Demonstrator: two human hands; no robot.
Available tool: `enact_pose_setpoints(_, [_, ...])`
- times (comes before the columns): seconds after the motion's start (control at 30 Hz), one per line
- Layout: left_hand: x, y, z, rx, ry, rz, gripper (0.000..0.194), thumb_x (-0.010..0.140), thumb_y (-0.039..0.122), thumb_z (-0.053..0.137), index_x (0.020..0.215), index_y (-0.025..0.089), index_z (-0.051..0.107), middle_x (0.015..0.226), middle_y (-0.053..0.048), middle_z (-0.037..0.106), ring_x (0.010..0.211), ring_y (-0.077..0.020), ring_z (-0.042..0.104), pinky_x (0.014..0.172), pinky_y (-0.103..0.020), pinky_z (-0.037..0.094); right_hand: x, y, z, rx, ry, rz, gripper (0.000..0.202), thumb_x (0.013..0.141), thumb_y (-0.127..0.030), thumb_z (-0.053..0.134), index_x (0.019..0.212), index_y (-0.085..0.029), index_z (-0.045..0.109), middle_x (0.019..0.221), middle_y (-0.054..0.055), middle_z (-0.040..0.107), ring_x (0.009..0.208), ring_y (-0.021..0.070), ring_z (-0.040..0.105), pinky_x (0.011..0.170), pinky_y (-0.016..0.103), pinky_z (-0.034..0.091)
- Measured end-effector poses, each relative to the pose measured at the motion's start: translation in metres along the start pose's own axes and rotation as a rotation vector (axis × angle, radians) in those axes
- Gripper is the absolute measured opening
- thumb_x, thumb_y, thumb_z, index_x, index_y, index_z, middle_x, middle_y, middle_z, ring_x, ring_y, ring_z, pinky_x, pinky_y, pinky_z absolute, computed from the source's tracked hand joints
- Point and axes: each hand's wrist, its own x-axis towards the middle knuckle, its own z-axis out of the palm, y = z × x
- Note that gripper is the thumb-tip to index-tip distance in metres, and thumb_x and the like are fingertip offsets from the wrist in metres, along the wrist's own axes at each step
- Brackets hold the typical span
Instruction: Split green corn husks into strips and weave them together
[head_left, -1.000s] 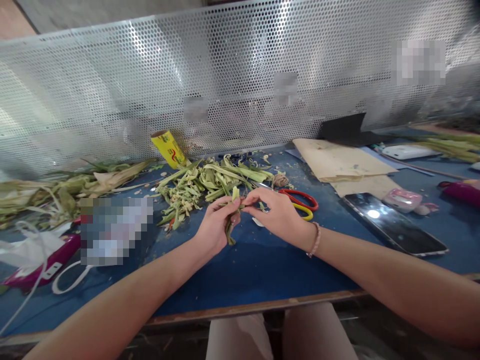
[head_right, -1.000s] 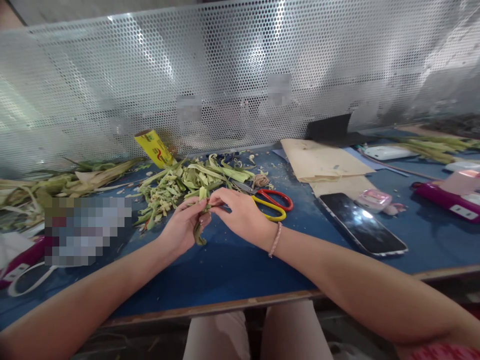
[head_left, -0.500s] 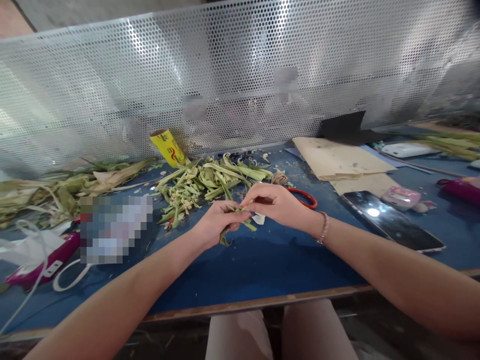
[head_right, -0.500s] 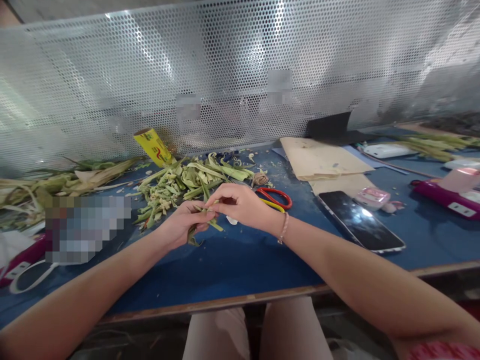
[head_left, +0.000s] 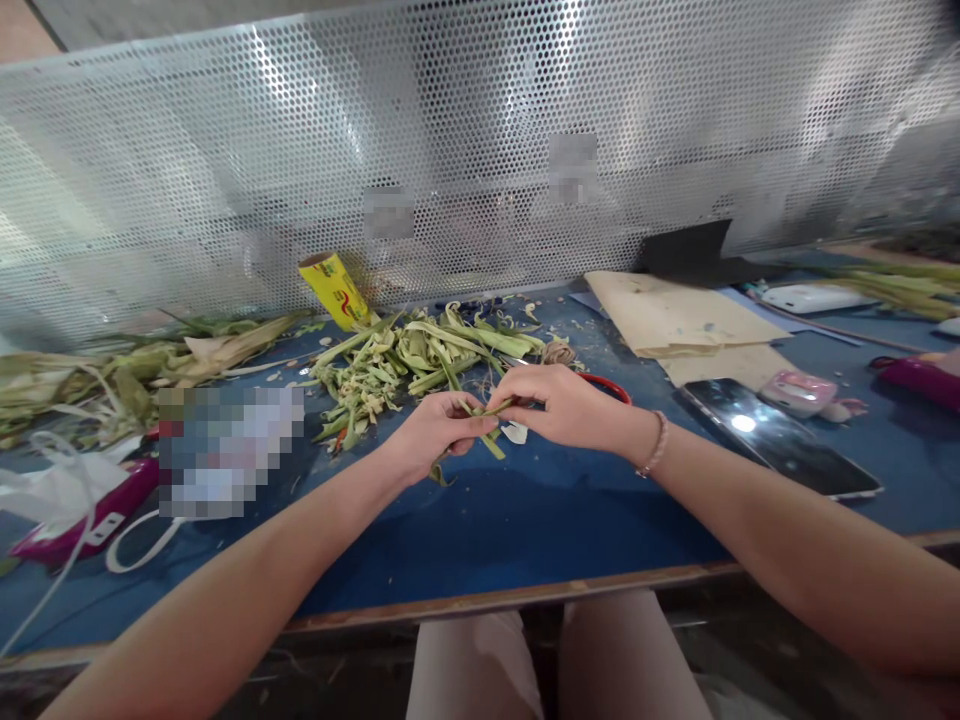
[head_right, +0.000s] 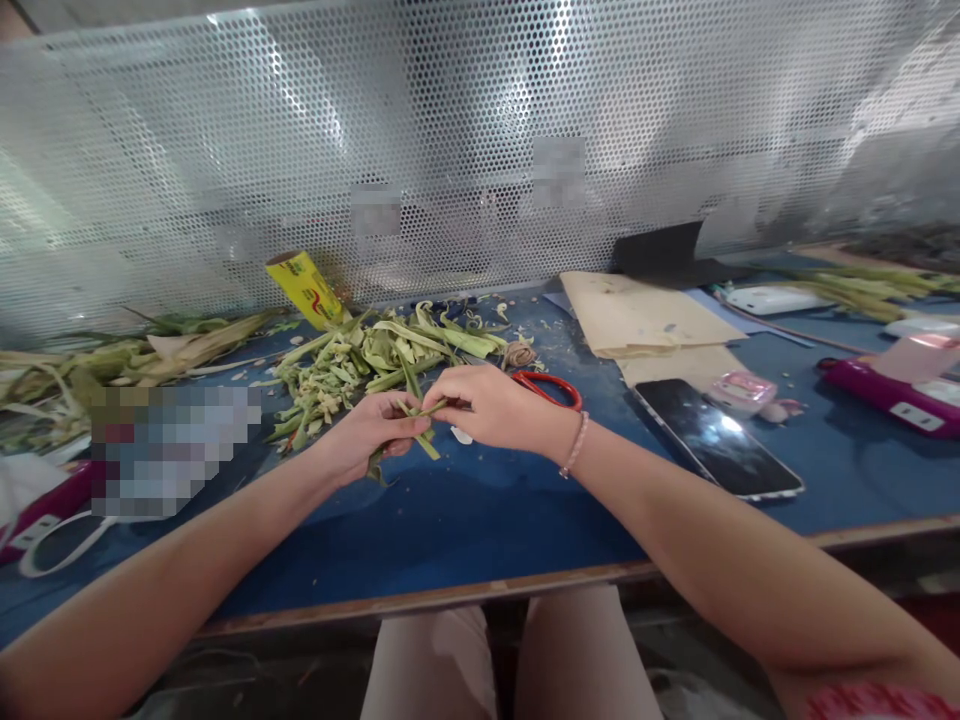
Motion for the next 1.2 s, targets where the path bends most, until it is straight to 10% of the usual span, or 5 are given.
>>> enact_pose_setpoints(0.3, [-0.002, 0.005, -0.001, 0.208, -0.055, -0.124, 0.024, 0.054, 0.027, 0.072, 0.06, 0.012, 0.055, 0.042, 0.007, 0.039, 0.037, -0.0016, 0.027, 0.037, -0.019, 0.016, -0.01, -0.009, 0.001, -0.586, -0.28, -0.253, 0.014, 0.083, -0.008, 0.041, 0.087, -0.011, 0.054, 0.08, 0.007, 0.056, 0.074, 0.0177, 0.052, 0.063, 0.029, 0.042])
enact_pose_setpoints(0.53, [-0.003, 0.008, -0.004, 0.207, -0.026, -0.065, 0.035, 0.054, 0.02, 0.071, 0.083, 0.015, 0.054, 0.053, 0.007, 0.049, 0.043, -0.0036, 0.04, 0.041, -0.017, 0.028, -0.008, -0.002, 0.002, -0.589, -0.185, -0.355, 0.022, 0.083, -0.006, 0.035, 0.091, -0.009, 0.056, 0.079, 0.008, 0.058, 0.075, 0.0175, 0.051, 0.069, 0.029, 0.042])
enact_pose_setpoints(0.83, [-0.004, 0.009, -0.005, 0.188, -0.004, 0.074, 0.017, 0.064, 0.027, 0.065, 0.067, 0.013, 0.055, 0.043, 0.006, 0.043, 0.039, -0.004, 0.036, 0.041, -0.019, 0.027, -0.008, 0.0, 0.0, -0.625, -0.08, -0.407, 0.027, 0.082, -0.004, 0.032, 0.095, -0.005, 0.056, 0.076, 0.009, 0.057, 0.071, 0.0175, 0.05, 0.07, 0.031, 0.042])
enact_pose_setpoints(1.2, [-0.002, 0.008, -0.004, 0.424, 0.073, 0.162, 0.01, 0.063, 0.023, 0.06, 0.064, 0.015, 0.054, 0.043, 0.007, 0.039, 0.039, -0.0043, 0.034, 0.038, -0.018, 0.024, -0.006, -0.005, -0.001, -0.401, -0.231, -0.168, 0.019, 0.083, -0.006, 0.037, 0.084, -0.01, 0.056, 0.075, 0.007, 0.054, 0.07, 0.0158, 0.05, 0.064, 0.027, 0.041])
